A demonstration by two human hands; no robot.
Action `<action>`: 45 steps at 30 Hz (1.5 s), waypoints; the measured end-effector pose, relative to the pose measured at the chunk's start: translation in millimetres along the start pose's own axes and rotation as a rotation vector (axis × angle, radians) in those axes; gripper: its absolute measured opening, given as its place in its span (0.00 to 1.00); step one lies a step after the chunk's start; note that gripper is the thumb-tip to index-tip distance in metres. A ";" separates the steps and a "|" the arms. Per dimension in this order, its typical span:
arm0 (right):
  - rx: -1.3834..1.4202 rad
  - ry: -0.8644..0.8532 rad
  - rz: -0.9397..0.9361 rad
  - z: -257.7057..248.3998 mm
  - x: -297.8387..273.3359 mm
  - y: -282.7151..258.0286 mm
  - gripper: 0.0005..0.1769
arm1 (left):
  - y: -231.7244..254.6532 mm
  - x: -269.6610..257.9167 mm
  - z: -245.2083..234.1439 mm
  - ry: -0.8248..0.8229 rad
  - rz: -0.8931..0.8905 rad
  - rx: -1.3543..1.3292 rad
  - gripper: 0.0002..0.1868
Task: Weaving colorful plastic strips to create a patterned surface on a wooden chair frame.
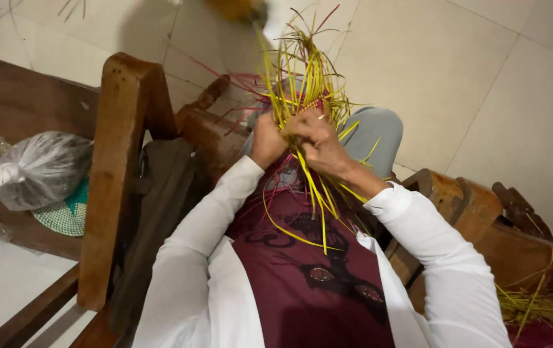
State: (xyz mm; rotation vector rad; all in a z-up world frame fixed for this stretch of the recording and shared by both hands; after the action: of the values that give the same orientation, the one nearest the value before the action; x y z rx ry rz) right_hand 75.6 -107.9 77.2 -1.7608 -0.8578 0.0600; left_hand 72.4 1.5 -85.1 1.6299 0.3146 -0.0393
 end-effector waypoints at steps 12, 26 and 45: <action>-0.313 -1.126 0.462 86.4 -93.7 44.9 0.12 | -12.9 3.8 -35.3 0.053 -0.252 0.098 0.11; -0.350 -1.257 0.461 117.4 -137.0 94.2 0.14 | -48.8 -20.9 -25.9 -0.002 -0.218 0.100 0.11; 0.030 -0.102 0.216 7.1 -13.4 59.9 0.07 | 55.1 -43.8 -6.1 0.139 0.000 -0.132 0.06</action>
State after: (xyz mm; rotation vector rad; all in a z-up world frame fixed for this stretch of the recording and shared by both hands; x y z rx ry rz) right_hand 93.4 -116.6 18.7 -1.8289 -0.7326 0.3051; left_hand 41.8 -3.1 -21.6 1.5047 0.4156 0.0935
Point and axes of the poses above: each hand's wrist, its own x-axis towards the middle knuckle, its own z-axis out of the palm, y = z × x, the point moved 10 cm from there along x, towards the middle knuckle, and after that the axes turned 5 degrees about -z, right-handed, at the moved point
